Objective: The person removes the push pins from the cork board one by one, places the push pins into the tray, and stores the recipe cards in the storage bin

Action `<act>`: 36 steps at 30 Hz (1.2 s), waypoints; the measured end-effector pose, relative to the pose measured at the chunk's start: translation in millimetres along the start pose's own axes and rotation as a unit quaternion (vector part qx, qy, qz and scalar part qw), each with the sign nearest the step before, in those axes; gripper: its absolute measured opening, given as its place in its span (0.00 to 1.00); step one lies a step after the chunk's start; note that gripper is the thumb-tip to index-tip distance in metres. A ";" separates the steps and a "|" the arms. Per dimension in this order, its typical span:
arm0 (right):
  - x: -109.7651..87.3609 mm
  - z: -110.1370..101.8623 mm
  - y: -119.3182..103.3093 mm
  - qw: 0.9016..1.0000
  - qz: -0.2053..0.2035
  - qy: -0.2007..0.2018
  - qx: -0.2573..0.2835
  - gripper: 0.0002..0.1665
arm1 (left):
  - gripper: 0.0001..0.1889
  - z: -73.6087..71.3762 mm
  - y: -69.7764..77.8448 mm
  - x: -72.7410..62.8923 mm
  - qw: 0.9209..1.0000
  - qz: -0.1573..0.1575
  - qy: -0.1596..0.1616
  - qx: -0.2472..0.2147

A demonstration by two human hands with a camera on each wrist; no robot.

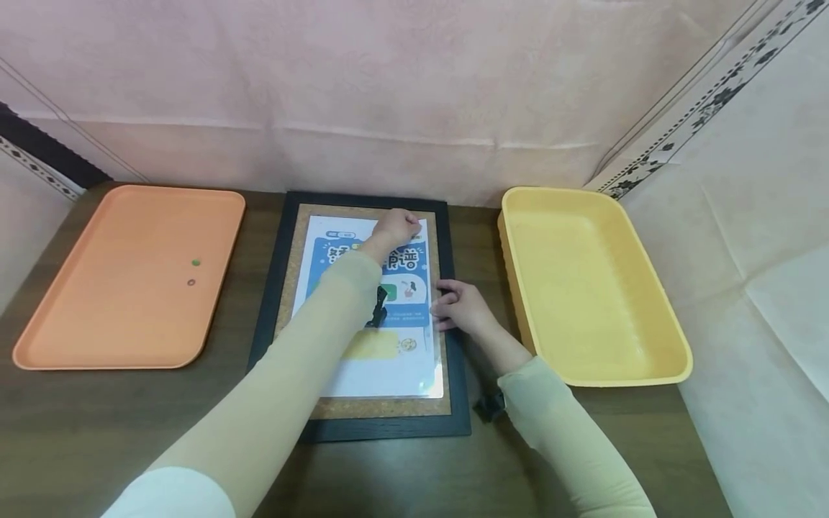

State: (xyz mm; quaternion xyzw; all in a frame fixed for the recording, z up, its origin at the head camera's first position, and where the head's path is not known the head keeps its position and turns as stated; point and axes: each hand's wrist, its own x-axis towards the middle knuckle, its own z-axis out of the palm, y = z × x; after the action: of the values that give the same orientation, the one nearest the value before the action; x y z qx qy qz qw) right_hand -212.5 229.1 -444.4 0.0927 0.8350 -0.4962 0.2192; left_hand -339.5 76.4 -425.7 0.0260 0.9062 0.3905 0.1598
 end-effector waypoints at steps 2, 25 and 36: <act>-0.4 0.3 0.0 1.000 0.000 -0.002 0.002 0.35 | 0.13 -2.5 -0.9 -0.7 1.000 0.000 -0.010 -0.011; -1.8 1.6 -0.2 1.000 0.011 0.000 -0.003 0.37 | 0.10 -13.1 -0.6 1.3 0.991 -0.053 -0.049 -0.116; -2.6 1.4 1.0 1.000 0.017 0.003 -0.006 0.38 | 0.13 -27.1 -9.7 -6.1 0.987 -0.067 -0.021 -0.146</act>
State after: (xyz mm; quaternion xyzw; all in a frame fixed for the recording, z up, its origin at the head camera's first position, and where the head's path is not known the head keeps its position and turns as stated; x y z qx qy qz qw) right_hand -209.5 228.5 -444.6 0.1066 0.8369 -0.4870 0.2258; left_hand -341.4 49.7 -413.5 -0.0496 0.8357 0.5063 0.2067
